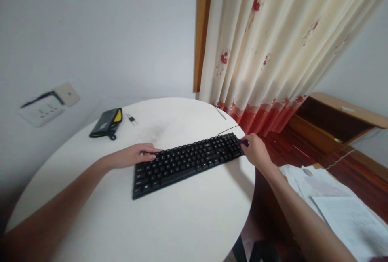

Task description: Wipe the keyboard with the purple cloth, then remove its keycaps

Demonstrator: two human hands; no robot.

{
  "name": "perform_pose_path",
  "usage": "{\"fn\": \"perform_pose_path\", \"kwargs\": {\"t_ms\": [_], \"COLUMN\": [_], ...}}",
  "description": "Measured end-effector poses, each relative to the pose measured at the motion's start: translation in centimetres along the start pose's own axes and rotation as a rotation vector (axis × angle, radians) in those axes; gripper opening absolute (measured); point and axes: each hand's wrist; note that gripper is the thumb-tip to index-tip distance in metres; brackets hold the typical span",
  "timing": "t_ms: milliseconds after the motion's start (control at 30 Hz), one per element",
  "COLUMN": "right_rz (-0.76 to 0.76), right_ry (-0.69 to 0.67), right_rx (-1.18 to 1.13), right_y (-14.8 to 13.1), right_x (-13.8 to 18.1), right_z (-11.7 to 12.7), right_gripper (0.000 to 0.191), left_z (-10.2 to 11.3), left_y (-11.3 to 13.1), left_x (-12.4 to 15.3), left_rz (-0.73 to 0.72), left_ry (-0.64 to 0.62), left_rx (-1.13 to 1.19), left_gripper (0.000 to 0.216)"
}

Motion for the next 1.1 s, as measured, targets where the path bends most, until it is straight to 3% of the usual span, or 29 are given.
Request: {"fn": "perform_pose_path", "kwargs": {"t_ms": [167,333,700,967,1100], "right_rz": [0.014,0.05,0.061,0.053,0.032], "right_ry": [-0.007,-0.084,-0.204,-0.214,-0.187], "right_rx": [0.005,0.046,0.145,0.166,0.136], "right_y": [-2.6,-3.8,-0.9,0.9,1.6], "right_x": [-4.6,-5.7,-2.2,2.2,1.9], "right_z": [-1.9,-3.7,-1.4,-0.7,0.0], "right_gripper": [0.021,0.018,0.016,0.017,0.016], "left_z": [0.0,0.0,0.0,0.0,0.0], "left_y": [0.0,-0.3,-0.2,-0.1,0.0], "left_x": [0.1,0.1,0.0,0.0,0.0], "left_rz": [-0.002,-0.007,-0.008,-0.002,0.001], "left_ry": [0.008,0.003,0.004,0.005,0.006], "left_rx": [0.002,0.007,0.029,-0.003,-0.001], "left_gripper": [0.048,0.049,0.05,0.049,0.05]}}
Point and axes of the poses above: each hand's wrist, its own x-axis away from the middle knuckle, its own z-axis out of the back of the hand, y = z × x, and after that the axes turned 9 degrees about -z, right-handed
